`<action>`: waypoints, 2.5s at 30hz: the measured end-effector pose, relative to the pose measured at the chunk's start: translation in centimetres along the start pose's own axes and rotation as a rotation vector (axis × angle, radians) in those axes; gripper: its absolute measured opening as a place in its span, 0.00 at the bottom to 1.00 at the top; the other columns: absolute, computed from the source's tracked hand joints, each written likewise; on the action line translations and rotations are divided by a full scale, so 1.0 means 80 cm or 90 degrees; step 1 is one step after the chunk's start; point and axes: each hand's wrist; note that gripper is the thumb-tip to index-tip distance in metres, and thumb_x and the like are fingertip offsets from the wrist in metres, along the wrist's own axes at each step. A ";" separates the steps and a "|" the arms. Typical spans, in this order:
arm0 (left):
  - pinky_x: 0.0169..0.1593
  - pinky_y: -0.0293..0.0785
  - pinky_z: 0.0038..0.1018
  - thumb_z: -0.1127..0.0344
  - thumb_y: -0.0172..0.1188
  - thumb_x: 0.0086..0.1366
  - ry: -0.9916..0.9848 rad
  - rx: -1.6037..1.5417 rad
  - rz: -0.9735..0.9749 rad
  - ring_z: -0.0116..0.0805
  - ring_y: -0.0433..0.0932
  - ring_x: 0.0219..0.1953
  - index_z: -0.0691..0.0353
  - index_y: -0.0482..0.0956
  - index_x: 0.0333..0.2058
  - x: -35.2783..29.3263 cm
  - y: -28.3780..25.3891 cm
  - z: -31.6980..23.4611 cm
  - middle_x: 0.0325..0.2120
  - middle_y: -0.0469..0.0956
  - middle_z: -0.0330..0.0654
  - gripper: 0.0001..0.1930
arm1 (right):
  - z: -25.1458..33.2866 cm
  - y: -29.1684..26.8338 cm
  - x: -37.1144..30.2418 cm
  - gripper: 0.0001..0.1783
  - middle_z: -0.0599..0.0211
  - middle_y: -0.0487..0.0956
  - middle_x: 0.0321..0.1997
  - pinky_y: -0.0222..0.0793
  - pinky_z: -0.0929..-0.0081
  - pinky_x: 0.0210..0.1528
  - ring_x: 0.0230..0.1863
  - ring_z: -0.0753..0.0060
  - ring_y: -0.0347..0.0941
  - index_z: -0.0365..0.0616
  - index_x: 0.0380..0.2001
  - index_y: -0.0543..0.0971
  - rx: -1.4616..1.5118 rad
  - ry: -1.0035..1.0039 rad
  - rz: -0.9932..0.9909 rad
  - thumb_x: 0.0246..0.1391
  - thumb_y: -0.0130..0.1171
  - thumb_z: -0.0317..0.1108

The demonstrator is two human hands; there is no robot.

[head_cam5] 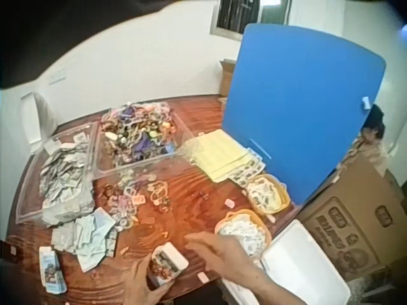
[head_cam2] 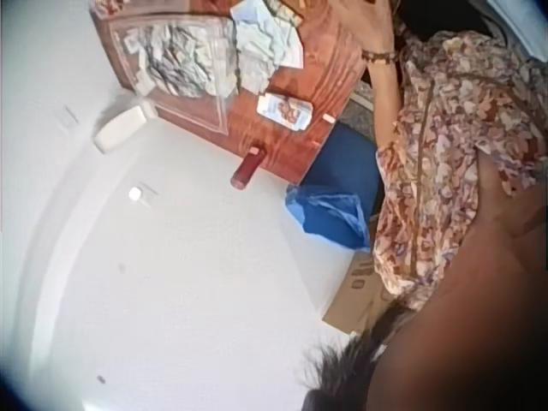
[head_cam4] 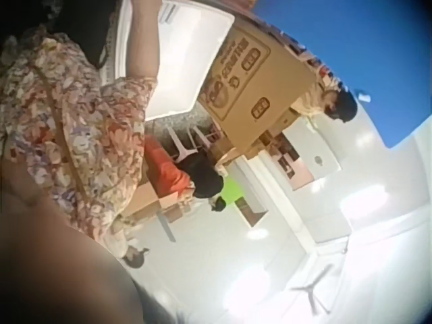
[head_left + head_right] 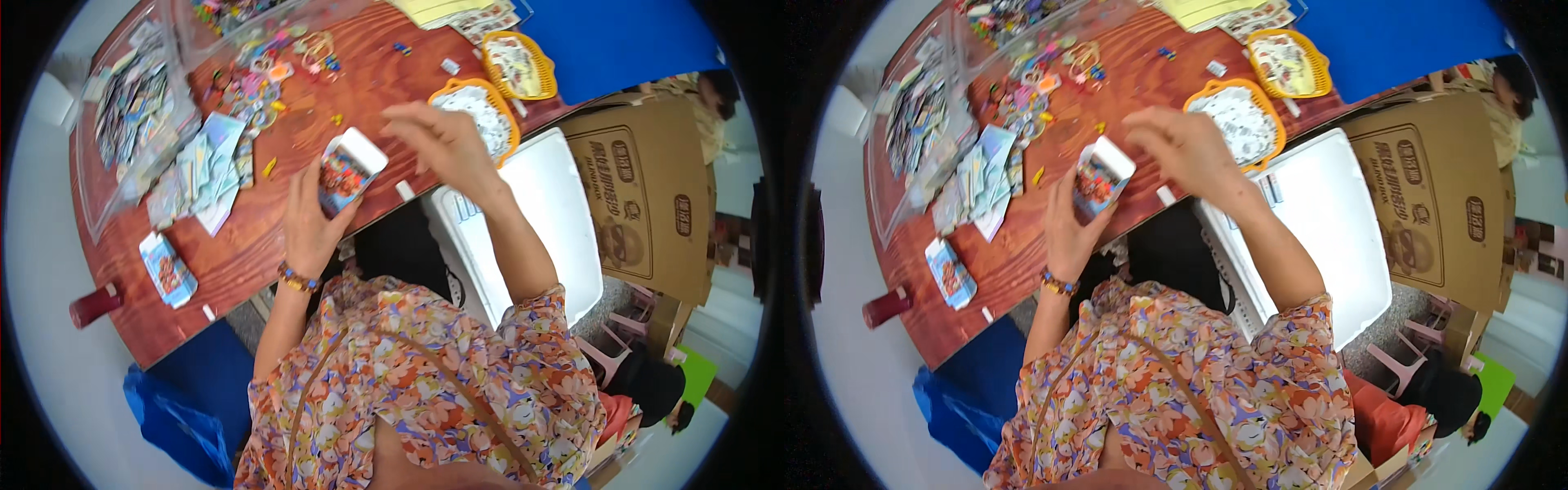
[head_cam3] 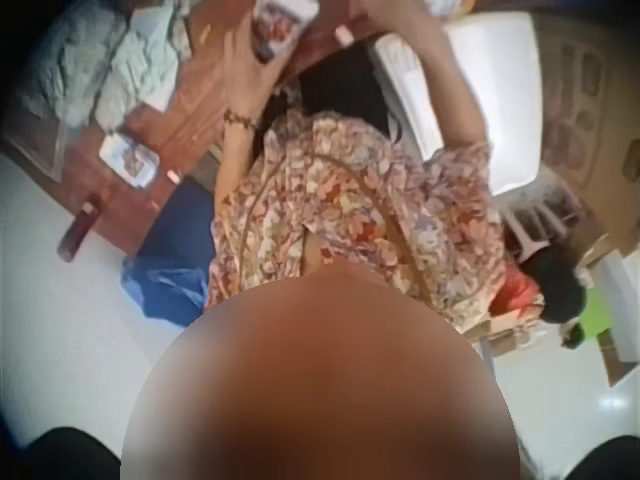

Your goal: Packaging small toys and cards into boxes at a factory workbench.

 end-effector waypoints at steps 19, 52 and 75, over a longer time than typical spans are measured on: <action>0.52 0.72 0.42 0.62 0.75 0.52 -0.006 -0.046 0.003 0.52 0.76 0.49 0.67 0.68 0.60 -0.007 -0.003 0.015 0.49 0.75 0.54 0.38 | -0.120 -0.242 0.062 0.18 0.63 0.85 0.41 0.73 0.63 0.46 0.44 0.58 0.81 0.53 0.43 0.85 -0.689 0.244 -0.174 0.51 0.58 0.46; 0.52 0.75 0.40 0.62 0.74 0.52 0.044 0.007 -0.052 0.51 0.75 0.52 0.67 0.66 0.63 -0.002 0.004 0.005 0.50 0.73 0.53 0.40 | -0.008 -0.002 0.013 0.04 0.62 0.78 0.56 0.70 0.75 0.52 0.61 0.68 0.70 0.39 0.33 0.81 -0.197 -0.242 0.036 0.55 0.63 0.27; 0.52 0.75 0.41 0.64 0.72 0.54 -0.036 -0.076 -0.179 0.53 0.75 0.51 0.68 0.64 0.62 -0.006 0.011 0.002 0.50 0.71 0.56 0.39 | -0.043 0.120 -0.031 0.18 0.56 0.81 0.45 0.76 0.73 0.40 0.40 0.64 0.80 0.40 0.48 0.80 -0.095 -0.213 -0.130 0.52 0.67 0.26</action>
Point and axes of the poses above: each hand's wrist, its own x-axis towards the middle knuckle, its own y-axis out of the palm, z = x × y
